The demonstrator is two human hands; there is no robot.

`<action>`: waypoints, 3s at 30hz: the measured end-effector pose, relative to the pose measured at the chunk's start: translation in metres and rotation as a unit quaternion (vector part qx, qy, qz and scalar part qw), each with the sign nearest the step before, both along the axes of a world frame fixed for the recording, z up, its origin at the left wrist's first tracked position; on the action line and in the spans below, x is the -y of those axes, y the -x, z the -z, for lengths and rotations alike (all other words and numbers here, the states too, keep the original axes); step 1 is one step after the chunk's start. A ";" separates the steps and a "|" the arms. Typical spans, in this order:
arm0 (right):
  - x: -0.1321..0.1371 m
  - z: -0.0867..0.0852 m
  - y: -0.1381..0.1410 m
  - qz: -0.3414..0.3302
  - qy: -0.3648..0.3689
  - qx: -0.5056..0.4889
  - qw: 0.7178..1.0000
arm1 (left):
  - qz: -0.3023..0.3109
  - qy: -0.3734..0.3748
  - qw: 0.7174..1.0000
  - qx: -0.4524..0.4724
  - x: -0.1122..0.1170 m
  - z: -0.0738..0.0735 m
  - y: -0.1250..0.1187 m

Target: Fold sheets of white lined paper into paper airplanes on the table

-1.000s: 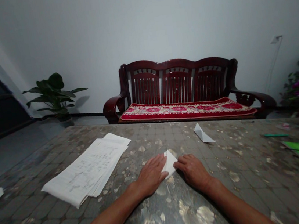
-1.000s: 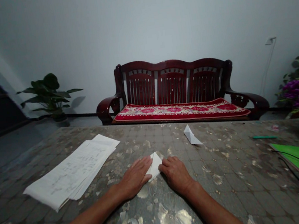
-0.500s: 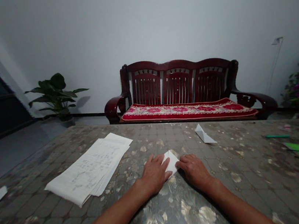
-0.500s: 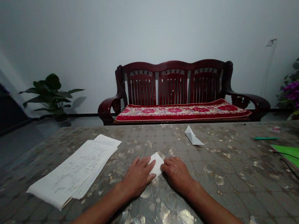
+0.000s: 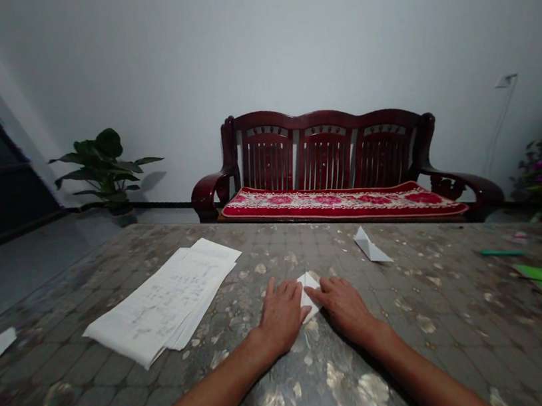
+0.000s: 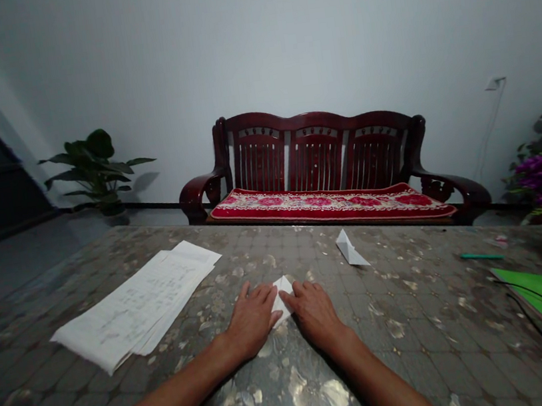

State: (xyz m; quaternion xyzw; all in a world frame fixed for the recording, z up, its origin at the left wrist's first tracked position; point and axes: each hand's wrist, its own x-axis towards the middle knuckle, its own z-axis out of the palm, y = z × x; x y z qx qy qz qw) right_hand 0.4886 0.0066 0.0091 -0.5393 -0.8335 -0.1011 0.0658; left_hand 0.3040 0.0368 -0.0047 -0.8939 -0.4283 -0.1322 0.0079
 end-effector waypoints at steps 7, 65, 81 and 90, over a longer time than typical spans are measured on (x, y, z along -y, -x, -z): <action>0.003 -0.010 0.003 0.009 0.019 0.024 0.999 | -0.025 -0.024 0.999 -0.017 -0.004 0.001 0.004; 0.010 -0.006 -0.012 -0.092 0.025 -0.089 0.991 | 0.167 0.131 0.969 0.123 -0.036 0.000 0.021; 0.006 0.005 -0.010 0.001 0.009 -0.096 0.995 | 0.191 0.136 0.963 0.134 -0.037 0.000 0.030; 0.003 0.006 -0.014 0.009 0.030 -0.157 0.987 | 0.095 0.086 0.976 0.177 -0.041 0.006 0.034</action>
